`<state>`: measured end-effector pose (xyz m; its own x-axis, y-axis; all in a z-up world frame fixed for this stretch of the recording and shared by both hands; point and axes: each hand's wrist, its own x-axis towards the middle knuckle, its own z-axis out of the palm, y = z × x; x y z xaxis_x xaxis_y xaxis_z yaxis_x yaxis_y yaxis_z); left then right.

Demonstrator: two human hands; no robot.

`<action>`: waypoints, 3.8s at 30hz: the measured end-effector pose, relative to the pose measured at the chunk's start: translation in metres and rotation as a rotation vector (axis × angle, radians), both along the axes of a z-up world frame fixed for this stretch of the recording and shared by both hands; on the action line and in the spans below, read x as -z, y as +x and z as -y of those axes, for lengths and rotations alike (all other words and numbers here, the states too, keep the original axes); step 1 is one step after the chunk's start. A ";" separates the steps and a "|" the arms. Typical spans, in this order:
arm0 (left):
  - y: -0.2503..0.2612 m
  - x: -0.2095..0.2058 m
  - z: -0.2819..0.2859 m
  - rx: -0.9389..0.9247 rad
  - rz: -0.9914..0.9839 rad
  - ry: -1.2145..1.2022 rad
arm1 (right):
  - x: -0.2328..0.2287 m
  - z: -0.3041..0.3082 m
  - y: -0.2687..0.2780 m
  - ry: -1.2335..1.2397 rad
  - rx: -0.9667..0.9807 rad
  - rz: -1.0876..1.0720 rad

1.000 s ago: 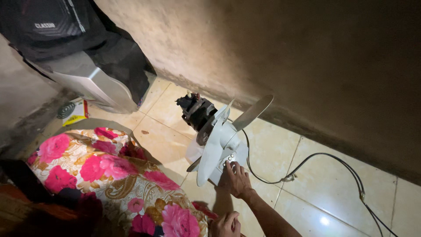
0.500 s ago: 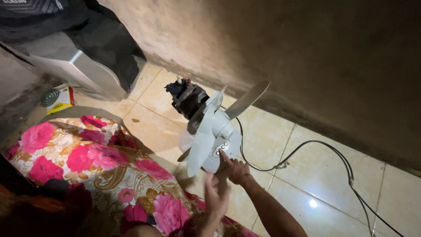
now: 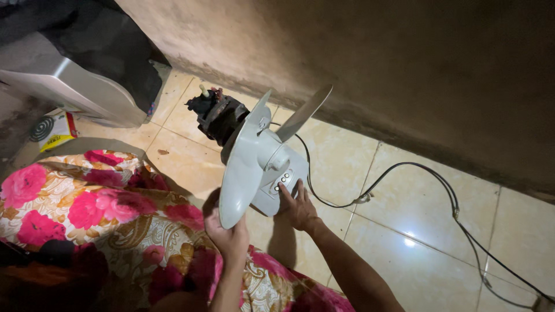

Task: The person assembles a small white table fan by attaching the fan blades to the motor shaft, securing them with a nut, and then plugging the fan into a power strip. The person then turns the fan on to test it.

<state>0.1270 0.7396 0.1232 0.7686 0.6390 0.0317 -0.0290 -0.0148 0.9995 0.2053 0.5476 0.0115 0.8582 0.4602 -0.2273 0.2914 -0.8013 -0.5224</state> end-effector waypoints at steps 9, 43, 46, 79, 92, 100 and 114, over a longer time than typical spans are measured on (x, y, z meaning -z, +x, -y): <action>0.022 0.142 0.009 0.092 -0.588 -0.100 | 0.042 -0.023 -0.011 0.131 0.202 0.130; 0.162 0.246 -0.026 0.287 -0.751 0.510 | 0.022 -0.042 0.101 -0.044 0.216 -0.022; 0.168 0.228 -0.024 0.310 -0.817 0.375 | 0.021 -0.042 0.108 -0.041 0.198 -0.049; 0.131 0.211 0.010 0.436 -0.564 0.449 | 0.010 -0.020 0.126 -0.148 -0.012 -0.033; 0.124 0.182 0.024 0.393 -0.582 0.230 | -0.026 -0.025 0.132 -0.223 0.004 -0.140; 0.093 0.192 0.023 0.393 -0.448 0.259 | -0.041 -0.018 0.105 -0.019 0.001 -0.113; 0.051 0.127 0.042 0.334 -0.277 0.085 | -0.075 0.035 0.020 0.468 0.306 0.118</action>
